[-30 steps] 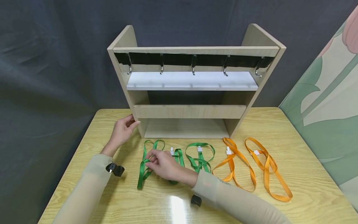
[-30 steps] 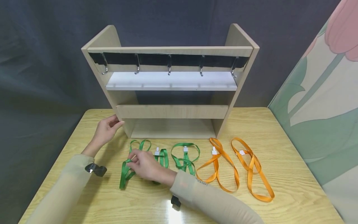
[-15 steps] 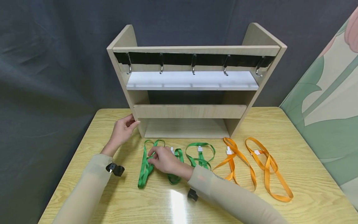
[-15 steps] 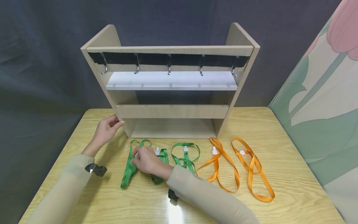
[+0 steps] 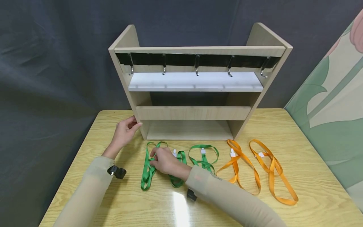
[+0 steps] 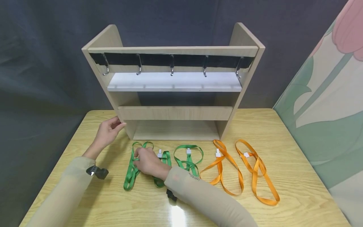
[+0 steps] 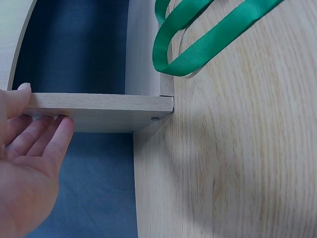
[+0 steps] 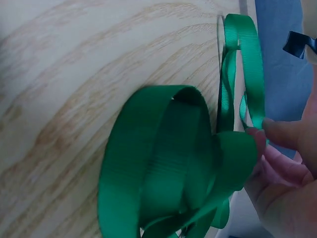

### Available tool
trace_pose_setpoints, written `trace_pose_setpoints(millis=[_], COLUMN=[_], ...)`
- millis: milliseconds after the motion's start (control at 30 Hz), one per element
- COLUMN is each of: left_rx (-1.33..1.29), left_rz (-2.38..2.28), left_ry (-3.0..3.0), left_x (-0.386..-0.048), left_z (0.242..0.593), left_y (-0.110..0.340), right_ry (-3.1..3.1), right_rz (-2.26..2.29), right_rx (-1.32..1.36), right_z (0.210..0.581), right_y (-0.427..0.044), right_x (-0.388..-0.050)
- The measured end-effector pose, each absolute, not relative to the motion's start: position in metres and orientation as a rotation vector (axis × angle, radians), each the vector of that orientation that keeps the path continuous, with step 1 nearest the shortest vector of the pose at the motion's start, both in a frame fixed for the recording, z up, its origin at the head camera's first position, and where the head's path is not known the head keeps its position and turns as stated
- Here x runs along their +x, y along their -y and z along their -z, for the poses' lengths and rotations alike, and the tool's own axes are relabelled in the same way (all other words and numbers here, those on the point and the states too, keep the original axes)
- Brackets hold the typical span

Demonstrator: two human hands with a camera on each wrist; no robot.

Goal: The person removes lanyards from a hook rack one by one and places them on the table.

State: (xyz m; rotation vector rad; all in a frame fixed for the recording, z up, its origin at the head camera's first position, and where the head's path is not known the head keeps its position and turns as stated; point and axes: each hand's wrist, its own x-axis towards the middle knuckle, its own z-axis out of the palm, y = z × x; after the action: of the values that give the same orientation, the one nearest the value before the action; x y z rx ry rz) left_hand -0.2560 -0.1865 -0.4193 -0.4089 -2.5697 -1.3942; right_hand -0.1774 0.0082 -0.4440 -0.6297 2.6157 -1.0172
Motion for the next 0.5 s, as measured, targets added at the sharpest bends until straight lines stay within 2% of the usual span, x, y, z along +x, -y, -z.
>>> trace_pose_setpoints(millis=[500], left_rx=[-0.409], left_rz=[1.391], left_ry=[2.571], left_x=[-0.2548], left_z=[0.4173], left_y=[0.1855], right_ry=[-2.600], right_rz=[0.987], right_rx=[-0.628], right_z=[0.4453], right_y=[-0.0095], right_x=[-0.1811])
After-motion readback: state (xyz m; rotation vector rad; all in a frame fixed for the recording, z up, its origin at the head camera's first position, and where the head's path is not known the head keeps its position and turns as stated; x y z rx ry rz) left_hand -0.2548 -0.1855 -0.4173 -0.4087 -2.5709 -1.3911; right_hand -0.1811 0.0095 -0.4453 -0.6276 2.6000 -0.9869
